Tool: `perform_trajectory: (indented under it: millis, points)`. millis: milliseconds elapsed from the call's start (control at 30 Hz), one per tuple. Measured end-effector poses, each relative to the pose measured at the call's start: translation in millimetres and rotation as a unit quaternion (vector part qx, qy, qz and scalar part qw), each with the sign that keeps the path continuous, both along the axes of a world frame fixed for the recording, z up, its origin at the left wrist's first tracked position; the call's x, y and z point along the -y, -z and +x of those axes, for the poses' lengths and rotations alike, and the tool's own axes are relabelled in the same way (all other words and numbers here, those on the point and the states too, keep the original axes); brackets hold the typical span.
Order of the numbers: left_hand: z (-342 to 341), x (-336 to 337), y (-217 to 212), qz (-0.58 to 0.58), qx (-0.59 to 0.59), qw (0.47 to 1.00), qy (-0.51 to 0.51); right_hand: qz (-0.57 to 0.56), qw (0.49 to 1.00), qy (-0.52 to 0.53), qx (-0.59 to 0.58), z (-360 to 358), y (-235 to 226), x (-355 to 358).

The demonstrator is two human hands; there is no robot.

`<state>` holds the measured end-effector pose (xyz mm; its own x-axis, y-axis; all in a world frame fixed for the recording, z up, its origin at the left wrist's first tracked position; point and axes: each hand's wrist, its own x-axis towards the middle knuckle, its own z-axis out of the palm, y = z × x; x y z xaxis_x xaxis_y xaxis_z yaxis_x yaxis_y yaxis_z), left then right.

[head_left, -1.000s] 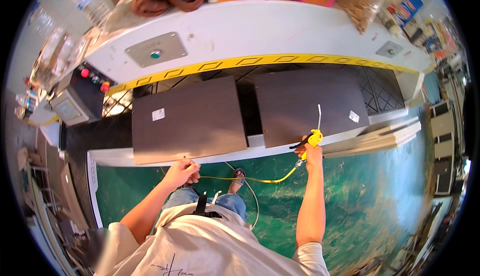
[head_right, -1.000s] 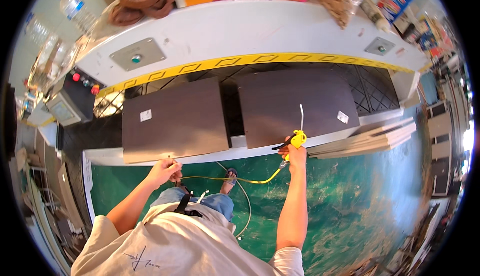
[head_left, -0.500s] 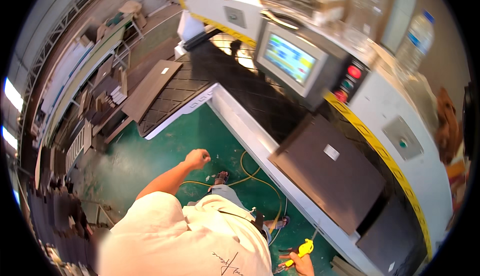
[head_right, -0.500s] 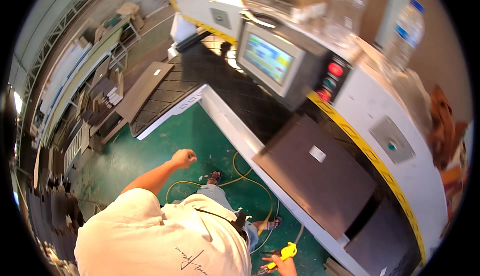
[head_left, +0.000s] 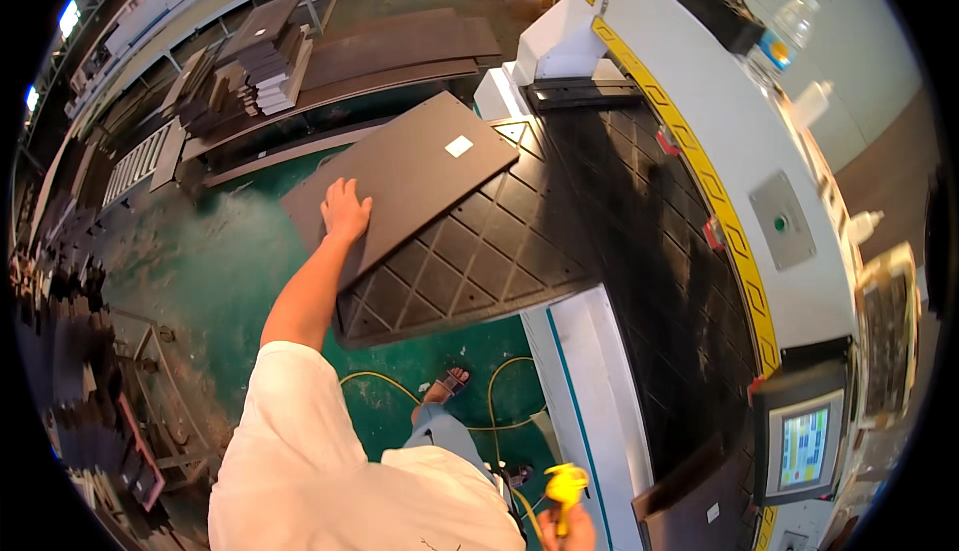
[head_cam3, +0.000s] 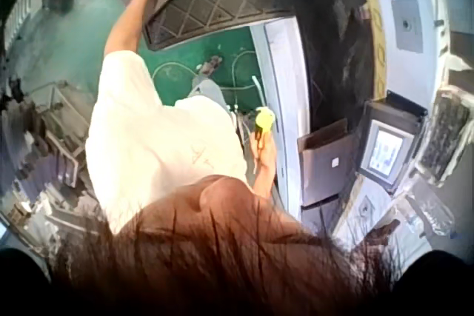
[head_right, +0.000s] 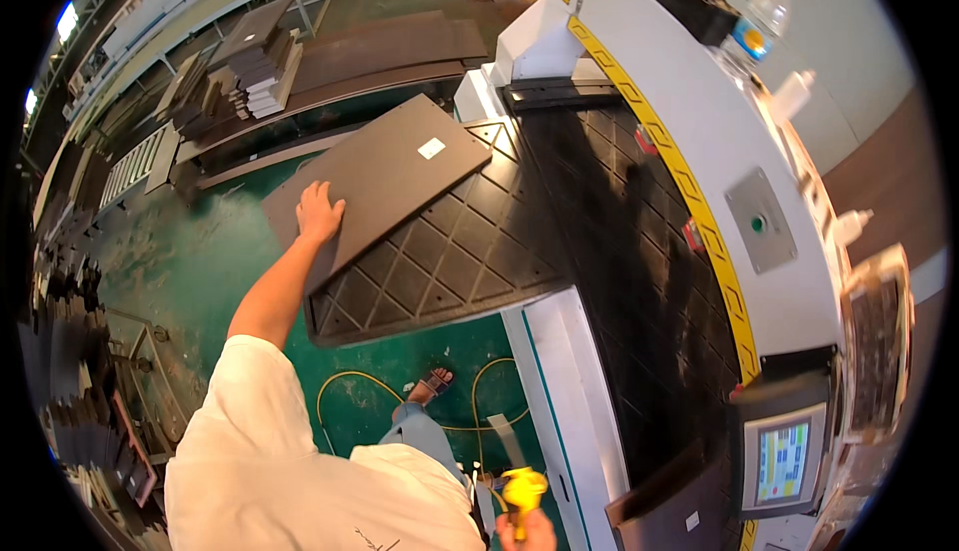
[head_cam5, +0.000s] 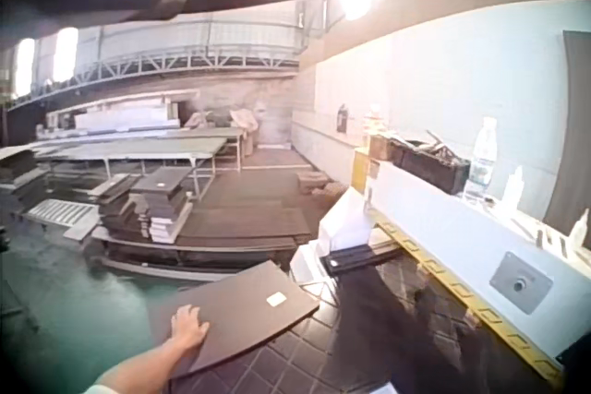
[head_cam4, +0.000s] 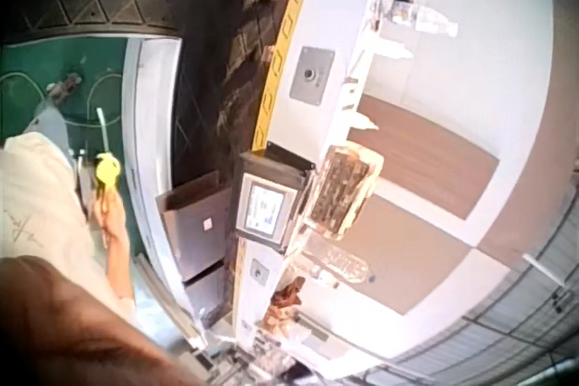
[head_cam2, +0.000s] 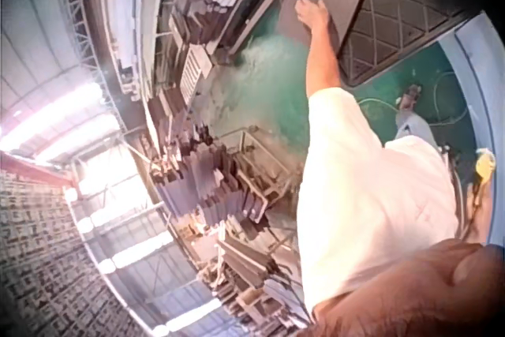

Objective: The person uses a yellow air blower to clean dust off several dark rectangular panels. They handle the panels one by one, blowing air across the surfaces and edges, then flipping them over to clean the other side before placing them back on the machine bed.

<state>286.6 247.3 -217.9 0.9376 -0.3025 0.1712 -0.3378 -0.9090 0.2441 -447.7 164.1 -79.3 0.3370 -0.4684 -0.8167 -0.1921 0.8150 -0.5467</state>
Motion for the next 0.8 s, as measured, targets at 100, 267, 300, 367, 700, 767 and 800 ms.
perform_trajectory:
  millis: [100, 267, 300, 367, 700, 767, 800]
  points:
    - [73.4, -10.1, 7.1, 0.019, -0.057, 0.997, -0.056, 0.040, 0.999, -0.011, 0.020, 62.3, -27.9, 30.0]
    - [132.1, 22.4, 16.5, 0.007, -0.043, 0.999, -0.007, -0.084, 0.969, -0.216, 0.090, 139.8, -19.2, 26.6]
    - [132.2, 38.1, 15.0, -0.013, -0.040, 0.999, 0.023, -0.076, 0.987, -0.098, 0.104, 141.1, 5.2, 27.8]
    - [118.7, 52.3, 17.6, -0.013, -0.019, 0.998, 0.055, -0.097, 0.988, -0.074, 0.092, 174.0, -0.8, 40.8]
    - [-18.4, 139.0, 8.1, -0.075, 0.002, 0.947, 0.313, -0.244, 0.950, -0.147, -0.126, 234.3, -16.3, 153.2]
    - [-34.6, 153.5, 4.4, -0.074, -0.009, 0.942, 0.328, -0.234, 0.951, -0.144, -0.143, 221.7, -20.1, 174.2]
    - [-42.4, 160.1, 3.0, -0.071, -0.019, 0.941, 0.330, -0.273, 0.932, -0.155, -0.180, 216.4, -18.3, 183.6]
